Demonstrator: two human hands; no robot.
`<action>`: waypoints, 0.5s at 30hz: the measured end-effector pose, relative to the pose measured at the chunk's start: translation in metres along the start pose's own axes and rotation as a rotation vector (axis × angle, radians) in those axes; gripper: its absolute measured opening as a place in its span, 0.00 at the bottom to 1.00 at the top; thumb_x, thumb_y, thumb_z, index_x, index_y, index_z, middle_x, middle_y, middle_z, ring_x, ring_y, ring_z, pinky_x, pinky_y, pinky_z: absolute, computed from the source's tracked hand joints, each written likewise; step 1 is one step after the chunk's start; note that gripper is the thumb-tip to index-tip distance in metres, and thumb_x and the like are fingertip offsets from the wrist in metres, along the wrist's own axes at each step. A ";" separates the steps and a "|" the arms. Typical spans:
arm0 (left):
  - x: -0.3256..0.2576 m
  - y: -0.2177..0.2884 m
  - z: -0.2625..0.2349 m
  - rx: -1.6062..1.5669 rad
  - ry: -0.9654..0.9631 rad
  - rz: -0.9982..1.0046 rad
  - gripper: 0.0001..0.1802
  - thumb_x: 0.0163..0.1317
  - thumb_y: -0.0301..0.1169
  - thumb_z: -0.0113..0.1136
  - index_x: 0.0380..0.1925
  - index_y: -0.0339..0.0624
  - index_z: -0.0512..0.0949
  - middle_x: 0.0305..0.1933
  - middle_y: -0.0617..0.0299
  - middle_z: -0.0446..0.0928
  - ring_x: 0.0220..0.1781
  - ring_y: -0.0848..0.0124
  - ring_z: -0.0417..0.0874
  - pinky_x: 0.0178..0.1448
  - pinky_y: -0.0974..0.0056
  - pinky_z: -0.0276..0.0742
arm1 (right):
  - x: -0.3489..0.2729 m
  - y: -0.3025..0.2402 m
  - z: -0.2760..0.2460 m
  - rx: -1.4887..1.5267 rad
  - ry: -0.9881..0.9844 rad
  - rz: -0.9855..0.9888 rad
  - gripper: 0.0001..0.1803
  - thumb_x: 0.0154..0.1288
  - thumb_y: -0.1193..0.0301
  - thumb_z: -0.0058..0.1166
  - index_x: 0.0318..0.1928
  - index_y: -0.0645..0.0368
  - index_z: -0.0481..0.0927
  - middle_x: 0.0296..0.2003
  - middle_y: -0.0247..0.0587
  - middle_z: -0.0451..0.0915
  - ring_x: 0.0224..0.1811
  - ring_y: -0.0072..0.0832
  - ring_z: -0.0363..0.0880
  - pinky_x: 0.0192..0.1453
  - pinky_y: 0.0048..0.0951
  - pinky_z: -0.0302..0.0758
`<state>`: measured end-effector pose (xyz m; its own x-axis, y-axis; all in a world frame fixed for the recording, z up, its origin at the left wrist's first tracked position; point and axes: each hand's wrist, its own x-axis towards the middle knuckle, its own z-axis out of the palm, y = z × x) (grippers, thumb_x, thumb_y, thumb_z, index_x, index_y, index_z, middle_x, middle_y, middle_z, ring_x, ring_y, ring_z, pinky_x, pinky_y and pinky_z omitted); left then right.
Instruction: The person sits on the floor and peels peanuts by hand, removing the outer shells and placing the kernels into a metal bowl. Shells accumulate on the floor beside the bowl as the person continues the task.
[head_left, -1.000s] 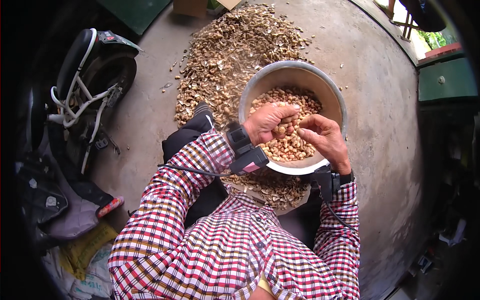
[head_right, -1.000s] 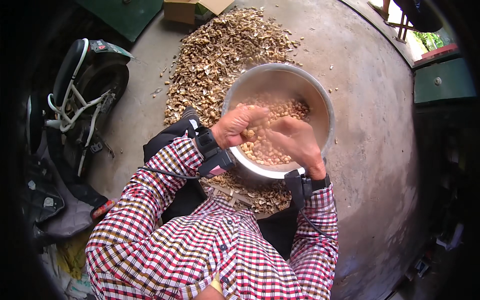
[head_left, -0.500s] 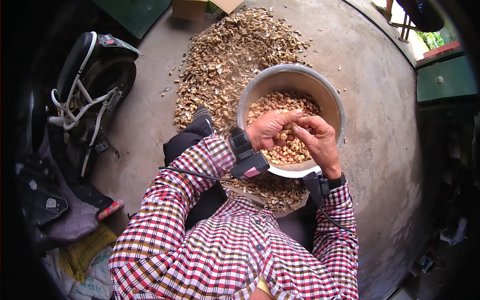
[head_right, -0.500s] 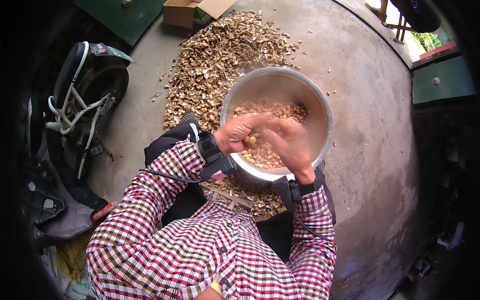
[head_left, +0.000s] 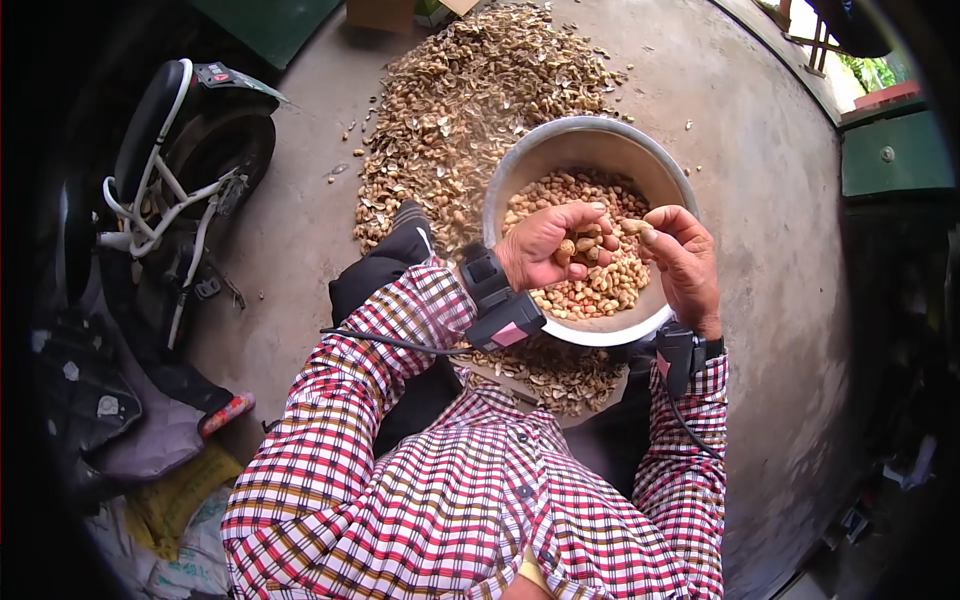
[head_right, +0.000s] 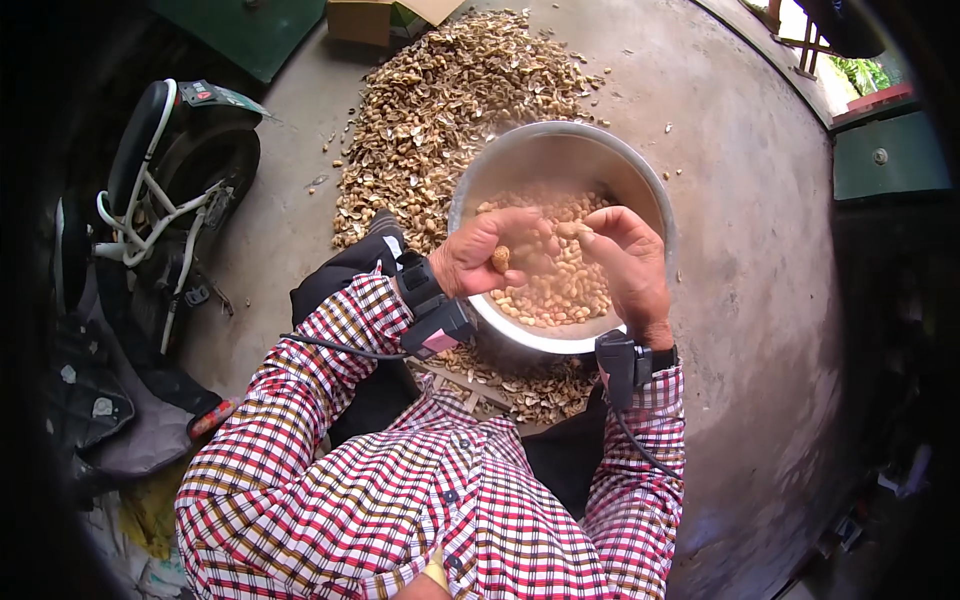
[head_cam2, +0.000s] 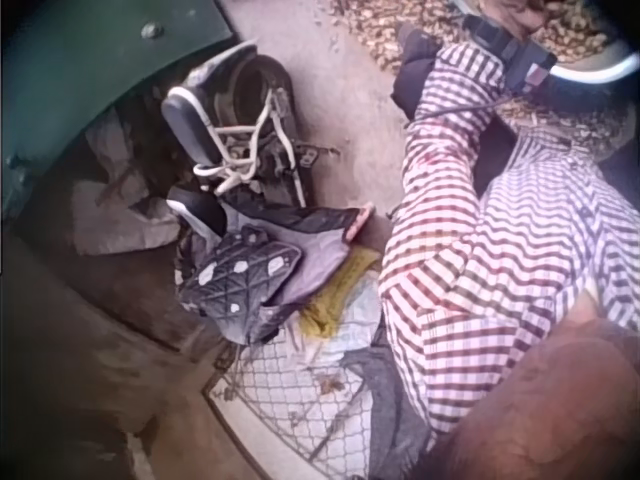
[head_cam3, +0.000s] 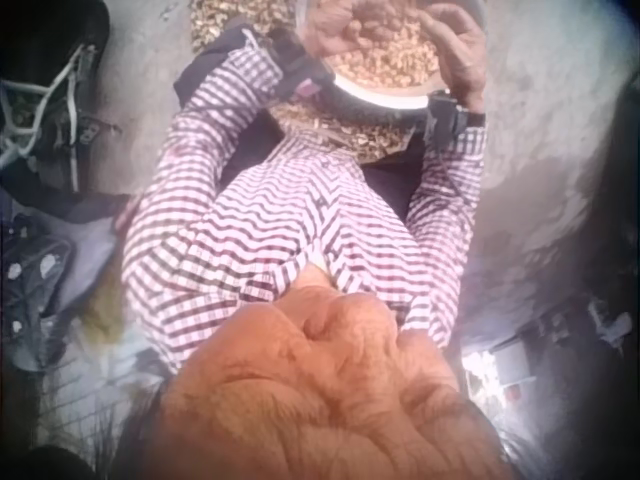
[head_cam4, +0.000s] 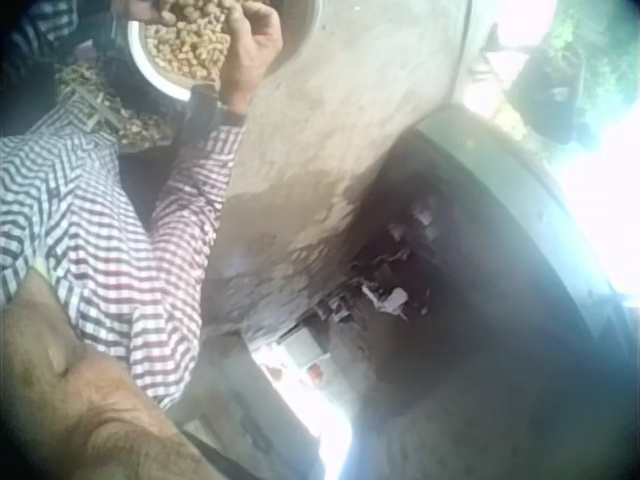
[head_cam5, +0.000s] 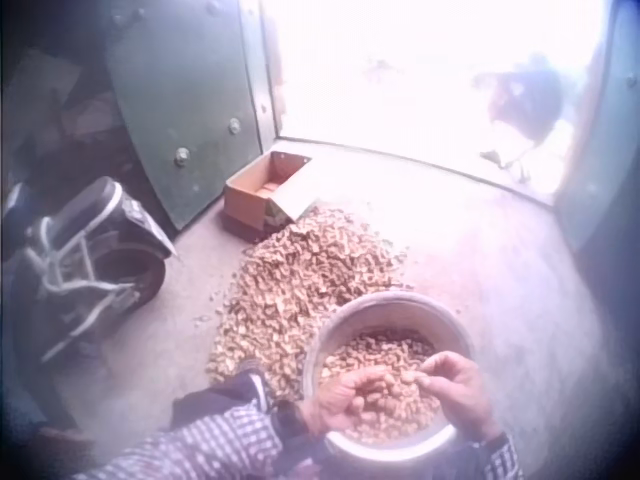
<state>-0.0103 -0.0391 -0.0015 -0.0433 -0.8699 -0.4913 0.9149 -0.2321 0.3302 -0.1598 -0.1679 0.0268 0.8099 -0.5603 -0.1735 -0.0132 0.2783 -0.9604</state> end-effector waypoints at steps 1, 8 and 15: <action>0.002 -0.001 -0.007 -0.006 -0.040 0.037 0.17 0.62 0.44 0.56 0.30 0.40 0.78 0.35 0.55 0.80 0.34 0.65 0.83 0.17 0.74 0.64 | 0.000 -0.004 0.003 0.011 0.007 0.012 0.05 0.58 0.80 0.54 0.36 0.61 0.76 0.31 0.29 0.77 0.33 0.15 0.73 0.39 0.17 0.70; -0.002 0.001 -0.003 0.065 -0.038 0.002 0.13 0.61 0.37 0.58 0.38 0.39 0.78 0.35 0.57 0.80 0.31 0.70 0.81 0.20 0.74 0.67 | -0.001 -0.003 -0.001 -0.049 -0.024 -0.002 0.05 0.56 0.79 0.53 0.35 0.62 0.76 0.28 0.26 0.75 0.30 0.12 0.71 0.37 0.16 0.69; 0.001 -0.002 -0.006 0.171 -0.054 0.053 0.08 0.61 0.31 0.58 0.36 0.40 0.75 0.29 0.61 0.78 0.26 0.73 0.82 0.17 0.76 0.65 | -0.002 -0.005 -0.002 -0.113 -0.116 0.031 0.07 0.57 0.77 0.55 0.37 0.61 0.75 0.31 0.28 0.75 0.33 0.13 0.72 0.39 0.16 0.69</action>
<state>-0.0101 -0.0368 -0.0072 -0.0226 -0.9041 -0.4268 0.8351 -0.2518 0.4891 -0.1630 -0.1698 0.0317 0.8705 -0.4568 -0.1831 -0.0995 0.2010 -0.9745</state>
